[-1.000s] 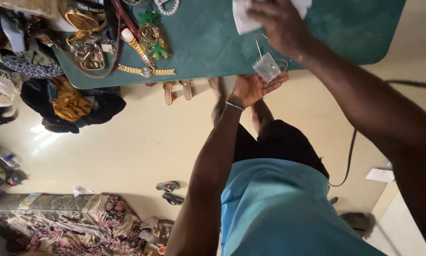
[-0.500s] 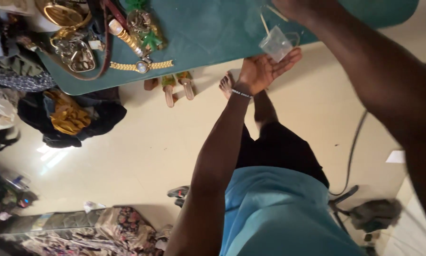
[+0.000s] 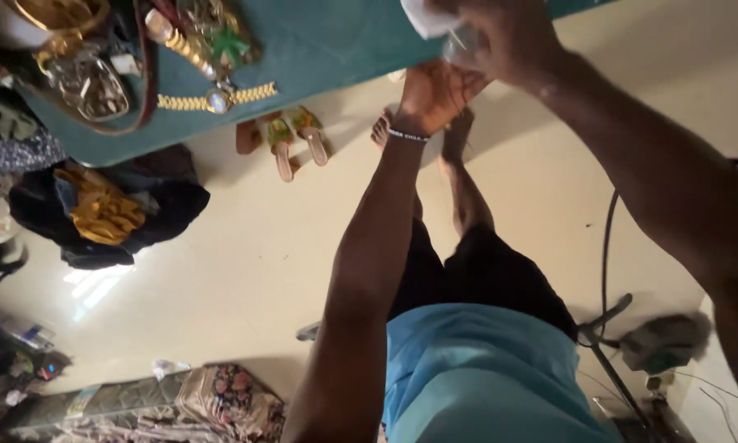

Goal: Sorting through various pieces of jewelry, paper, and small items on a cluttered table.

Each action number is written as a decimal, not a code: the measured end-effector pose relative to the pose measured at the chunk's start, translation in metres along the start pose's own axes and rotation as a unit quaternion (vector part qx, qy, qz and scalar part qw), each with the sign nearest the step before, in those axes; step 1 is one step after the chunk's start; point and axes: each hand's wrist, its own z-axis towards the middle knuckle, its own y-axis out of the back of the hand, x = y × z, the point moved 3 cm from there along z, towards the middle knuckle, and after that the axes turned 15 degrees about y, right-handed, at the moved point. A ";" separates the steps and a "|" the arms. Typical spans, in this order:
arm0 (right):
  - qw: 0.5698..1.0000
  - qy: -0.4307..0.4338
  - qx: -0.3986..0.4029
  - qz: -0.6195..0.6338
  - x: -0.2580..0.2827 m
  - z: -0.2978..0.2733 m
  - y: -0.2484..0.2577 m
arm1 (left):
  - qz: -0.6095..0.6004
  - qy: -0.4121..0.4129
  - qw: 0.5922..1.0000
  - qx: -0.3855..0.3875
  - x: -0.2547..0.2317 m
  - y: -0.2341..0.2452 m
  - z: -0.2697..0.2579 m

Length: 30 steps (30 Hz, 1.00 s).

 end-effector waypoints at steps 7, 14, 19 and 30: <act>0.997 0.023 -0.071 0.022 0.015 -0.030 0.014 | 0.027 -0.023 0.991 -0.126 -0.003 0.046 0.008; 0.996 -0.073 -0.043 -0.003 0.018 -0.035 0.008 | -0.001 -0.060 0.994 -0.093 0.001 0.047 0.007; 0.990 -0.061 -0.097 0.083 0.068 -0.058 0.038 | 0.093 -0.105 0.987 -0.084 0.004 0.010 0.001; 0.827 -0.365 -0.367 0.222 0.069 -0.181 0.113 | 0.084 0.010 0.982 -0.169 0.100 -0.091 0.054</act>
